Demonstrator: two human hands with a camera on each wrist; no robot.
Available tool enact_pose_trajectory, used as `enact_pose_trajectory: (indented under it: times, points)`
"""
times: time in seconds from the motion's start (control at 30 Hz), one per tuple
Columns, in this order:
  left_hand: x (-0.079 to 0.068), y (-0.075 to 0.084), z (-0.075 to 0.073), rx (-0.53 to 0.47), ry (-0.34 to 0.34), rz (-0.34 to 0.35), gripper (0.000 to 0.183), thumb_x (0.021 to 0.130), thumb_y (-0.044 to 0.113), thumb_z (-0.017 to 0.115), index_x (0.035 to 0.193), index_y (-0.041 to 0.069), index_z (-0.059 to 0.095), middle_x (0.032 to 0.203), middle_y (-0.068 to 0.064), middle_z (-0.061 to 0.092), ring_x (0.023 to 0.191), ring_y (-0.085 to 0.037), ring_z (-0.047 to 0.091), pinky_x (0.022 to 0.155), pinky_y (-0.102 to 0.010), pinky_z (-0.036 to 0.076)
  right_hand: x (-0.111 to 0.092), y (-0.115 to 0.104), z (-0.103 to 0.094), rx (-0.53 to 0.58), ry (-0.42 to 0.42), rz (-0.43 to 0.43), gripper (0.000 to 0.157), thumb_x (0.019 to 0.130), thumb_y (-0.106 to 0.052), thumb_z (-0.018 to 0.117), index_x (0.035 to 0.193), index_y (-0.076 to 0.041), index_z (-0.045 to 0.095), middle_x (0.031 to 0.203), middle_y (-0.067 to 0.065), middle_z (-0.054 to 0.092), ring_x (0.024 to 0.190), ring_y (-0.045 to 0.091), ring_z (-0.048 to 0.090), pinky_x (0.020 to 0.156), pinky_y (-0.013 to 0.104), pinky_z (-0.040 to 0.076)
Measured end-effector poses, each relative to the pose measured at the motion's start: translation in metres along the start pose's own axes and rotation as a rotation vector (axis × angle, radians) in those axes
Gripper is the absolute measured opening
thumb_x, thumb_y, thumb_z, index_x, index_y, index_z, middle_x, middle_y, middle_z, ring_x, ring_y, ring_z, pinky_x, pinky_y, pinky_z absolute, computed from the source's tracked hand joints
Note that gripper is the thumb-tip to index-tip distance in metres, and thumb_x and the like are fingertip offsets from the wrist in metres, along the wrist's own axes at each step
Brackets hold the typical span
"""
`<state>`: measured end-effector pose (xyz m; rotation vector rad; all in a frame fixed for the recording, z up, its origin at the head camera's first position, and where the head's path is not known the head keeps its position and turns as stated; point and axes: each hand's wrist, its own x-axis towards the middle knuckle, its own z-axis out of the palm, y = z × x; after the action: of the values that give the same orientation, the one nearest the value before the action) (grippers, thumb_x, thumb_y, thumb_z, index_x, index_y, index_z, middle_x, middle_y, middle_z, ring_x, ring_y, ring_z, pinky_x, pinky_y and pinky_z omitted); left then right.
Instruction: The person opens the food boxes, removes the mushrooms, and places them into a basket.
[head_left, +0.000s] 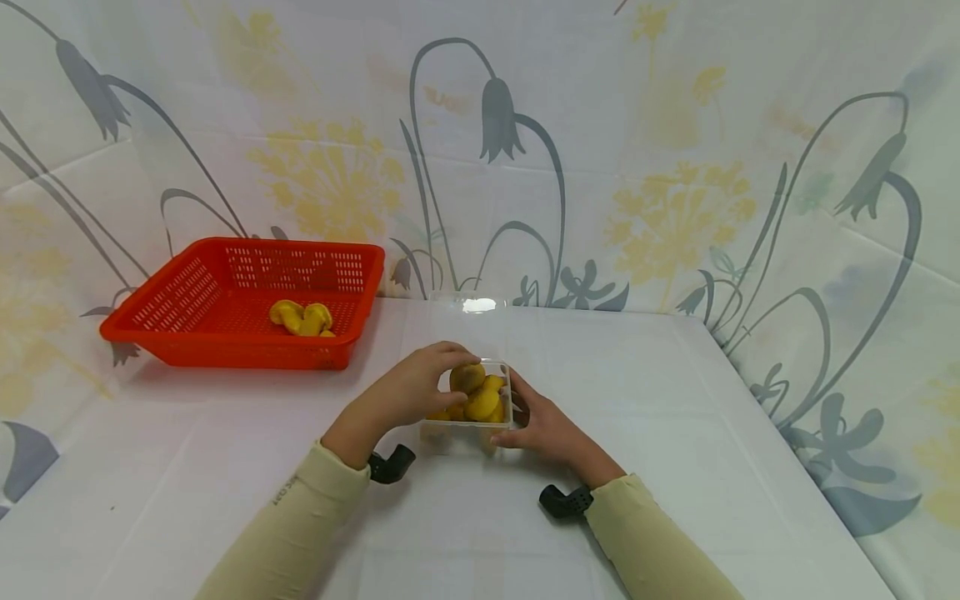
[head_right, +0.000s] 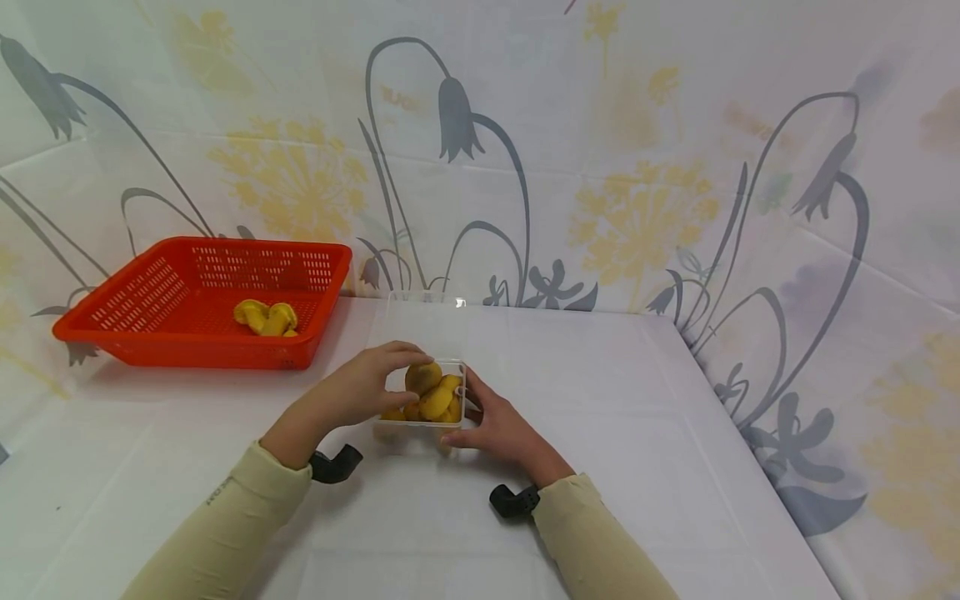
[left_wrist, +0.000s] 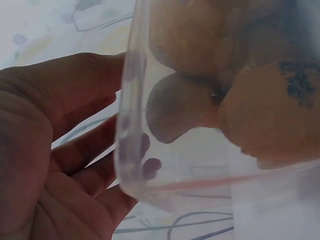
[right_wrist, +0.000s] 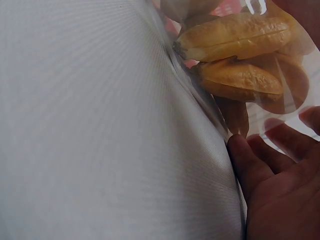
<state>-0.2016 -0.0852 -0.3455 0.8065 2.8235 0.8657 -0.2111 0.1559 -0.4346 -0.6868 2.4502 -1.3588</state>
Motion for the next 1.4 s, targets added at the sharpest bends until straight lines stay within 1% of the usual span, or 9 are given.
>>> enact_pose_trajectory:
  times: [0.23, 0.43, 0.7, 0.83, 1.0, 1.23, 1.4]
  points:
    - [0.002, -0.001, 0.005, -0.015, 0.005, -0.011, 0.050, 0.085, 0.020, 0.075, 0.132, 0.018, 0.060, 0.139, -0.003, 0.054, 0.130, -0.023, 0.049, 0.103, -0.041, 0.049, 0.001, 0.002, 0.000, -0.016, 0.006, 0.010, 0.109, 0.078, -0.040, 0.080, 0.157, -0.024, 0.006, 0.163, 0.004, 0.017, 0.146, 0.033, 0.028, 0.113, 0.047, 0.036]
    - [0.004, -0.004, 0.010, -0.010, 0.008, -0.008, 0.050, 0.084, 0.018, 0.075, 0.132, 0.018, 0.060, 0.139, -0.003, 0.053, 0.131, -0.023, 0.047, 0.103, -0.038, 0.050, 0.000, 0.000, 0.000, -0.024, 0.014, 0.001, 0.108, 0.078, -0.039, 0.080, 0.157, -0.026, 0.006, 0.162, 0.004, 0.019, 0.145, 0.033, 0.030, 0.112, 0.047, 0.037]
    - [0.004, -0.004, 0.013, 0.028, 0.017, -0.004, 0.048, 0.084, 0.013, 0.075, 0.130, 0.018, 0.062, 0.137, -0.004, 0.052, 0.130, -0.023, 0.046, 0.103, -0.038, 0.049, 0.000, 0.000, 0.001, -0.011, 0.011, -0.004, 0.109, 0.078, -0.037, 0.080, 0.157, -0.025, 0.006, 0.162, 0.004, 0.020, 0.145, 0.033, 0.030, 0.112, 0.046, 0.037]
    - [0.004, -0.004, 0.015, 0.057, 0.023, 0.006, 0.049, 0.084, 0.011, 0.075, 0.130, 0.017, 0.062, 0.136, -0.005, 0.052, 0.128, -0.023, 0.046, 0.104, -0.038, 0.049, 0.000, 0.000, 0.001, -0.009, 0.010, -0.001, 0.108, 0.079, -0.037, 0.080, 0.157, -0.027, 0.006, 0.162, 0.004, 0.020, 0.145, 0.033, 0.030, 0.112, 0.046, 0.037]
    - [0.005, -0.004, 0.015, 0.095, 0.044, 0.008, 0.050, 0.084, 0.011, 0.075, 0.132, 0.017, 0.060, 0.135, -0.006, 0.052, 0.127, -0.024, 0.047, 0.104, -0.038, 0.048, 0.001, 0.001, 0.000, 0.002, 0.011, -0.002, 0.107, 0.079, -0.036, 0.080, 0.157, -0.029, 0.007, 0.162, 0.004, 0.019, 0.146, 0.033, 0.029, 0.112, 0.047, 0.036]
    - [0.005, -0.005, 0.014, 0.123, 0.059, 0.002, 0.052, 0.085, 0.014, 0.074, 0.134, 0.017, 0.058, 0.135, -0.006, 0.052, 0.126, -0.023, 0.048, 0.104, -0.038, 0.049, 0.001, 0.000, 0.000, 0.009, 0.005, -0.001, 0.110, 0.078, -0.037, 0.081, 0.157, -0.025, 0.006, 0.162, 0.005, 0.020, 0.146, 0.033, 0.029, 0.113, 0.047, 0.036]
    - [0.003, -0.005, 0.010, 0.100, 0.075, 0.006, 0.052, 0.085, 0.014, 0.073, 0.134, 0.016, 0.058, 0.135, -0.006, 0.051, 0.126, -0.023, 0.049, 0.102, -0.038, 0.050, 0.001, 0.001, 0.000, 0.007, 0.003, -0.004, 0.110, 0.077, -0.039, 0.081, 0.157, -0.025, 0.006, 0.162, 0.006, 0.021, 0.145, 0.033, 0.030, 0.113, 0.047, 0.036]
